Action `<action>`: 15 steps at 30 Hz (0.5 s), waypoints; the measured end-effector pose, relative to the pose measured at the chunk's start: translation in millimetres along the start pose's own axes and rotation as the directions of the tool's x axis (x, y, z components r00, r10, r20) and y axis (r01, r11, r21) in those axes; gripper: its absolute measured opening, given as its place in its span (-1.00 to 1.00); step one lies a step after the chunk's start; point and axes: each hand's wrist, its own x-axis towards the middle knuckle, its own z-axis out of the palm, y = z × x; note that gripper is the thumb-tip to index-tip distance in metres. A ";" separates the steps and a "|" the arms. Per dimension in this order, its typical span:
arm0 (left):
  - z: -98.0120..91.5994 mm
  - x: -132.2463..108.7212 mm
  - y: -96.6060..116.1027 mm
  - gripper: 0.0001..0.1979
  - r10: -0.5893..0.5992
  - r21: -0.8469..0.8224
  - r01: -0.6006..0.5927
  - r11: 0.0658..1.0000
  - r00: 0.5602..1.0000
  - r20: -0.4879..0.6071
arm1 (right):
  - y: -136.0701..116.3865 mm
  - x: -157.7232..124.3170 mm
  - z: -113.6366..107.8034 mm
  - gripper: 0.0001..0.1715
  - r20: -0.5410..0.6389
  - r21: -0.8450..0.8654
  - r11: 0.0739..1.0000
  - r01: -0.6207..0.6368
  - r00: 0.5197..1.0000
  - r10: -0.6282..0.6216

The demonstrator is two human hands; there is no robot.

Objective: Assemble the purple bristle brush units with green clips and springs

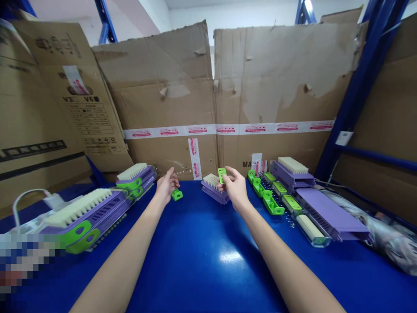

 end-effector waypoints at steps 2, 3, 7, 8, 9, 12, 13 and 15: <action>-1.2 0.7 -0.4 -0.54 -0.001 -0.009 0.001 1.000 1.000 -0.002 | 1.0 1.3 -2.9 -0.30 -0.043 0.007 1.000 -0.003 0.999 0.003; -1.5 0.9 -0.7 -0.54 -0.003 -0.009 0.003 1.000 1.000 -0.001 | 1.4 2.0 -4.0 -0.34 -0.060 0.009 1.000 0.002 0.998 -0.001; -1.9 1.1 -1.7 -0.53 -0.006 0.001 0.006 1.000 1.000 0.010 | 0.8 4.0 -5.5 -0.45 -0.087 -0.020 1.000 0.021 0.996 -0.022; -1.9 1.2 -2.0 -0.52 -0.007 0.003 0.007 1.000 1.000 0.014 | 0.3 4.3 -5.3 -0.43 -0.086 -0.050 0.998 0.027 0.996 -0.031; -2.0 1.2 -2.3 -0.52 -0.008 0.005 0.008 1.000 1.000 0.019 | -0.1 4.4 -5.1 -0.41 -0.082 -0.090 0.995 0.033 0.996 -0.040; -2.5 1.2 -3.2 -0.53 -0.017 0.008 0.016 1.000 1.000 0.025 | -0.7 3.6 -5.4 -0.34 -0.055 -0.243 0.969 0.041 0.997 -0.056; -2.8 1.3 -3.5 -0.53 -0.019 0.008 0.019 1.000 1.000 0.025 | -0.8 2.8 -5.9 -0.35 -0.044 -0.312 0.949 0.048 0.997 -0.065; -3.6 1.6 -4.1 -0.53 -0.019 0.006 0.018 1.000 0.999 0.031 | -1.9 0.2 -6.6 -0.45 -0.009 -0.490 0.865 0.107 0.992 -0.128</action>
